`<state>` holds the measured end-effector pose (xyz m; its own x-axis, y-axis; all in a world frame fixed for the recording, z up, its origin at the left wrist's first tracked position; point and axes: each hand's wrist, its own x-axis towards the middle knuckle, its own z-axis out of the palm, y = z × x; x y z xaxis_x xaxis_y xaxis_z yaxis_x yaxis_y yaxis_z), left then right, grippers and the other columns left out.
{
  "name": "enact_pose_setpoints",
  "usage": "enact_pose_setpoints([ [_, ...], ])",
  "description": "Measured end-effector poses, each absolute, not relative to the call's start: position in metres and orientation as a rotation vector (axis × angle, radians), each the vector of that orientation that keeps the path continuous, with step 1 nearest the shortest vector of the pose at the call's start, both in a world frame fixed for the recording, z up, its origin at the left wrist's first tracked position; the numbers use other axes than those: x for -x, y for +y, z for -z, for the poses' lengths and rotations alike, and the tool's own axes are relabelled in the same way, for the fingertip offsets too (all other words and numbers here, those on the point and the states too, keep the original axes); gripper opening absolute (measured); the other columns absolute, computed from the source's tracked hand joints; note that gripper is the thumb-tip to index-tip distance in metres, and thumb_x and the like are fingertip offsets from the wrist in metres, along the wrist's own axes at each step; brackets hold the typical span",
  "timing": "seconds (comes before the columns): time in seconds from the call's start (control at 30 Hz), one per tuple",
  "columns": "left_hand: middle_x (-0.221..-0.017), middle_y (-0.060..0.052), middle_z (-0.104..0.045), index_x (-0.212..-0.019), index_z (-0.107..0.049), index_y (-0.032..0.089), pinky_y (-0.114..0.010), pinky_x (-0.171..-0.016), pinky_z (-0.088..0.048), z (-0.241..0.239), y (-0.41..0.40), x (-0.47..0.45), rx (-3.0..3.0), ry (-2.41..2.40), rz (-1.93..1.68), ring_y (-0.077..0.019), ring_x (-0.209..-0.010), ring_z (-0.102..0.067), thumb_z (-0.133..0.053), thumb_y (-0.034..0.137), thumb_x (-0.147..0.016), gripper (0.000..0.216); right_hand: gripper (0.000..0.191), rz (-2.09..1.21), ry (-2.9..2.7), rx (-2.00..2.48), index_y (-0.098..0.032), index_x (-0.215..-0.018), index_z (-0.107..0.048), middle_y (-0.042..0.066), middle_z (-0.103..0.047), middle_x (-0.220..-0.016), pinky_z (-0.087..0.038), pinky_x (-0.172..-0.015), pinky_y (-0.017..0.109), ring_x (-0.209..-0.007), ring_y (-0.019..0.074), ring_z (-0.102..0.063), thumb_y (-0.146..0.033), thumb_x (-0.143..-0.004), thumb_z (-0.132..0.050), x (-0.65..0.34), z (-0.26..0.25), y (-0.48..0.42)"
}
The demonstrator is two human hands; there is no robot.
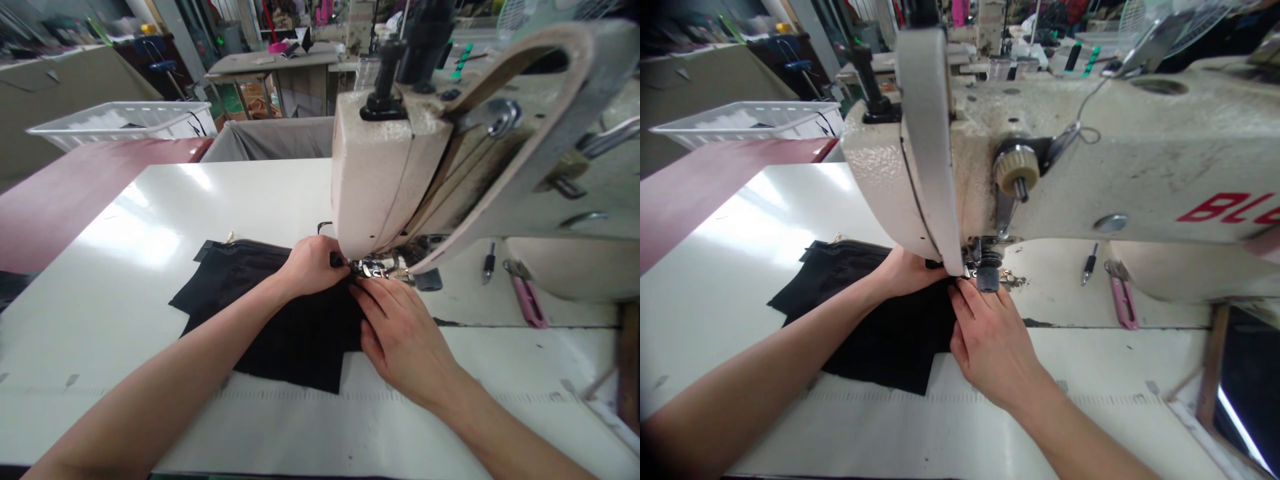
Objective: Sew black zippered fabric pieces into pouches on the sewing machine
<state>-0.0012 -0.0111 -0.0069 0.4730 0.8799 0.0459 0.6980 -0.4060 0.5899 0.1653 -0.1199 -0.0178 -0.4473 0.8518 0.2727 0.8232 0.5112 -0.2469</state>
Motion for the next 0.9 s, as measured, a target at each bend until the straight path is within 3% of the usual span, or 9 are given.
enact_pose_setpoints([
  [0.23, -0.095, -0.005, -0.074, -0.081, -0.072, 0.018, -0.035, -0.093, -0.051, 0.0109, -0.0135, 0.0025, -2.224, 1.306, -0.555, -0.0252, -0.097, -0.067, -0.067, 0.021, -0.07, 0.013, 0.043, -0.082, -2.42, 1.396, -0.007, -0.127, -0.058, 0.013, -0.059, -0.129, -0.029, -0.112, 0.048, -0.122, 0.0277, -0.048, -0.02, -0.088, -0.045, -0.1648, 0.019, -0.1213],
  [0.9, -0.092, -0.006, -0.074, -0.081, -0.073, 0.018, -0.036, -0.09, -0.052, 0.0112, -0.0122, -0.0043, -2.212, 1.361, -0.516, -0.0265, -0.096, -0.067, -0.068, 0.022, -0.069, 0.013, 0.04, -0.054, -2.383, 1.457, -0.011, -0.124, -0.06, 0.009, -0.059, -0.131, -0.026, -0.112, 0.05, -0.118, 0.0256, -0.051, -0.02, -0.089, -0.042, -0.1641, 0.0151, -0.1188],
])
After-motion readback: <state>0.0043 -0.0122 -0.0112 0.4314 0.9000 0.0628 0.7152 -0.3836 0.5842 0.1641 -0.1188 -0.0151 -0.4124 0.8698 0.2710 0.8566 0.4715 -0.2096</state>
